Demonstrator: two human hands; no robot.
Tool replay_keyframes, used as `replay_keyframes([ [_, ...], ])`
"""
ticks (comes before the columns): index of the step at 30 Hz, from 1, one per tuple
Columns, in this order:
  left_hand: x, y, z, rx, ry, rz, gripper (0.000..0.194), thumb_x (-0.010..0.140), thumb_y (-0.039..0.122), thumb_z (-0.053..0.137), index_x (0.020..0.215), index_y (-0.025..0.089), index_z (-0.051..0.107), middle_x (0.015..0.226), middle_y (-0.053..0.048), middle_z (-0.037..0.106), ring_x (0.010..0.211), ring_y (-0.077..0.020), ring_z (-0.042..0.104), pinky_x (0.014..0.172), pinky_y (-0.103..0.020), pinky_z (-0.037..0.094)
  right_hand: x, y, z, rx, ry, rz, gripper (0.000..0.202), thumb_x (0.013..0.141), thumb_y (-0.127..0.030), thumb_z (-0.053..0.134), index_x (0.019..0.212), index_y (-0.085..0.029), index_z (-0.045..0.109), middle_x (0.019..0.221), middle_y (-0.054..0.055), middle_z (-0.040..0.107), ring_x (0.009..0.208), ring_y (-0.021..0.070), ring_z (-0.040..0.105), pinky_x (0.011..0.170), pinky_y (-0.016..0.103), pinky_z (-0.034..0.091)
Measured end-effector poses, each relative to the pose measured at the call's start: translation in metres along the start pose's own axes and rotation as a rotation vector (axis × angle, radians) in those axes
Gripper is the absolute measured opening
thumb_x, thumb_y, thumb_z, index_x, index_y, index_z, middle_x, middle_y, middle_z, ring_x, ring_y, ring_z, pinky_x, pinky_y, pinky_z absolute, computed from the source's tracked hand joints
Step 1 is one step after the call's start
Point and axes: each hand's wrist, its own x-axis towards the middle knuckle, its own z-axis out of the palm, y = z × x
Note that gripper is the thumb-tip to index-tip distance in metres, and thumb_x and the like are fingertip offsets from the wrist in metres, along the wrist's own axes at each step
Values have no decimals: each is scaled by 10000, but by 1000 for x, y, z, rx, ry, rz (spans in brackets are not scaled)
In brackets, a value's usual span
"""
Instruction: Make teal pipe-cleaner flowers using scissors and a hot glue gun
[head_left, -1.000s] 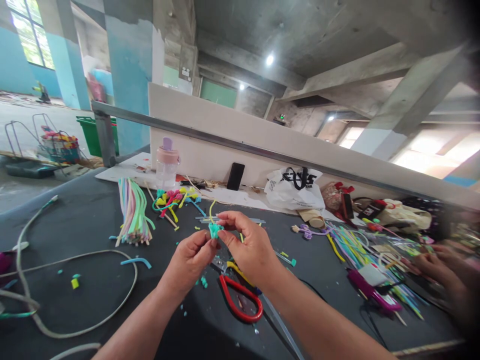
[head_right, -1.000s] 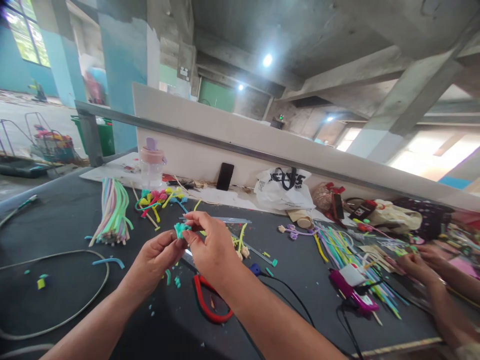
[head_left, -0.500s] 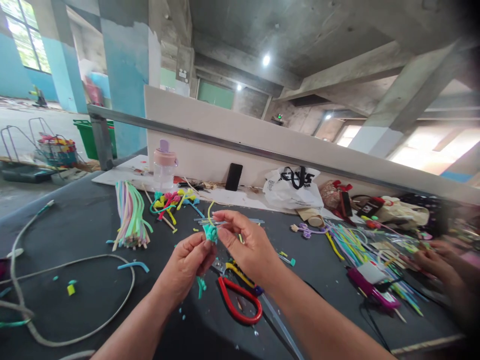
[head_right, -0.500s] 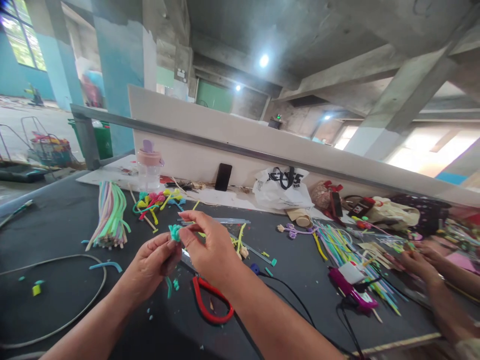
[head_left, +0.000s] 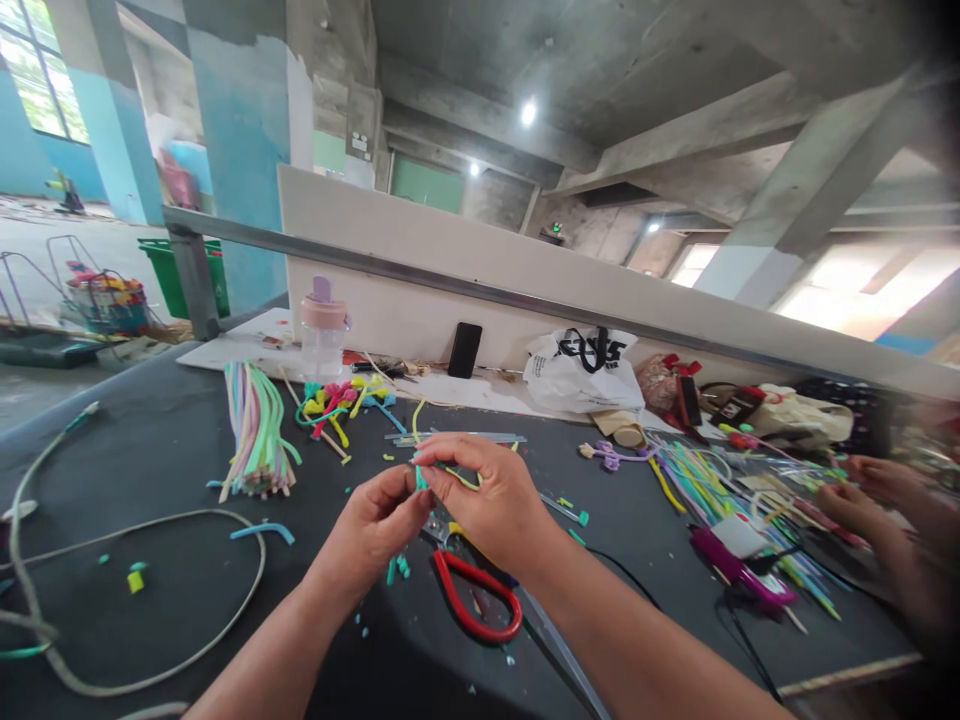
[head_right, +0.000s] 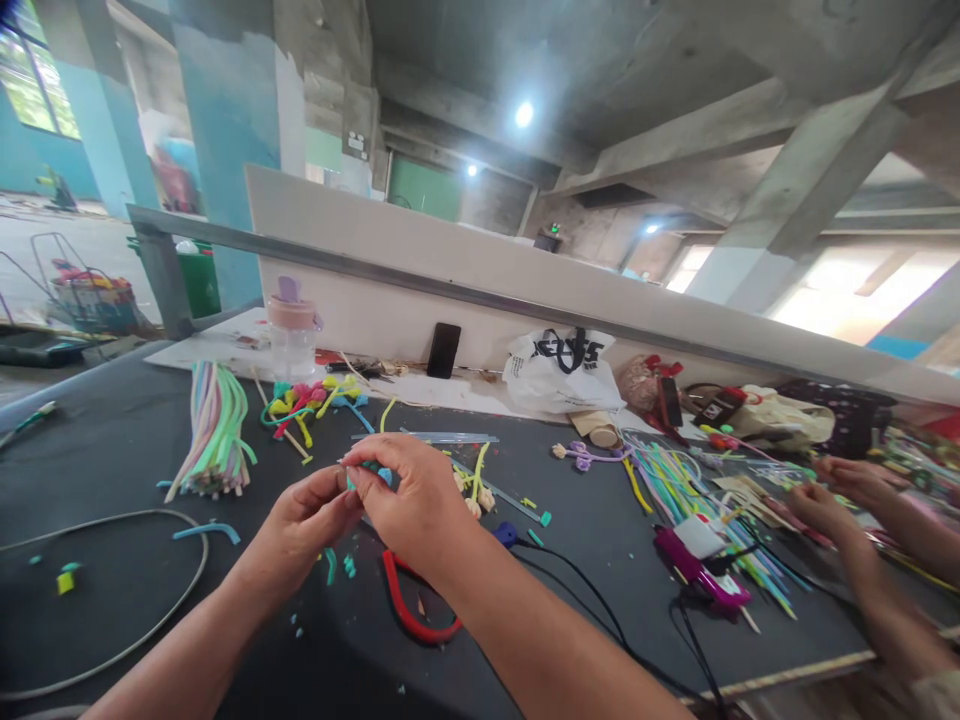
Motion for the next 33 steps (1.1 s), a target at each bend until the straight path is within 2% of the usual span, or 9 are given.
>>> replay_keyframes([
  [4, 0, -2, -1, -5, -27, 25, 327, 781, 431, 588, 622, 156, 511, 533, 61, 340, 496, -69, 237, 454, -205, 201, -2, 1, 0, 10, 4, 0, 148, 746, -110, 579, 789, -220, 667, 866, 14, 708, 855, 155, 655, 800, 294, 512],
  [9, 0, -5, -2, 3, -45, 17, 293, 826, 392, 540, 652, 158, 522, 564, 41, 398, 533, -80, 299, 484, -205, 245, -2, 1, 0, -9, 5, 8, 155, 738, -90, 567, 780, -213, 653, 862, 9, 705, 843, 149, 650, 797, 288, 506],
  [16, -1, -1, -1, 2, -47, 8, 327, 831, 368, 534, 586, 170, 445, 514, 64, 335, 484, -69, 241, 446, -210, 199, -1, 0, 1, -35, -19, 46, 215, 733, -80, 544, 842, -221, 664, 867, 1, 708, 829, 153, 652, 791, 296, 504],
  [22, -1, -2, -1, 6, -86, 0, 279, 834, 386, 538, 674, 160, 506, 575, 44, 398, 544, -77, 305, 499, -204, 250, -3, 0, -6, 161, -91, 145, 356, 807, -129, 499, 1139, -225, 585, 1031, 36, 686, 920, 151, 649, 826, 309, 516],
  [27, -1, -7, -3, 25, -86, -19, 254, 834, 401, 539, 758, 159, 551, 616, 38, 406, 559, -77, 304, 509, -200, 261, -6, 3, -10, 291, -120, 165, 328, 854, -183, 473, 1167, -227, 559, 1125, 61, 650, 1010, 171, 622, 877, 348, 502],
  [33, -2, -11, -4, -9, -101, -35, 254, 834, 400, 545, 751, 160, 542, 662, 24, 447, 579, -74, 336, 531, -193, 290, -11, 7, -12, 325, -71, 182, 312, 857, -193, 479, 1158, -213, 559, 1126, 74, 640, 1003, 182, 622, 892, 372, 498],
])
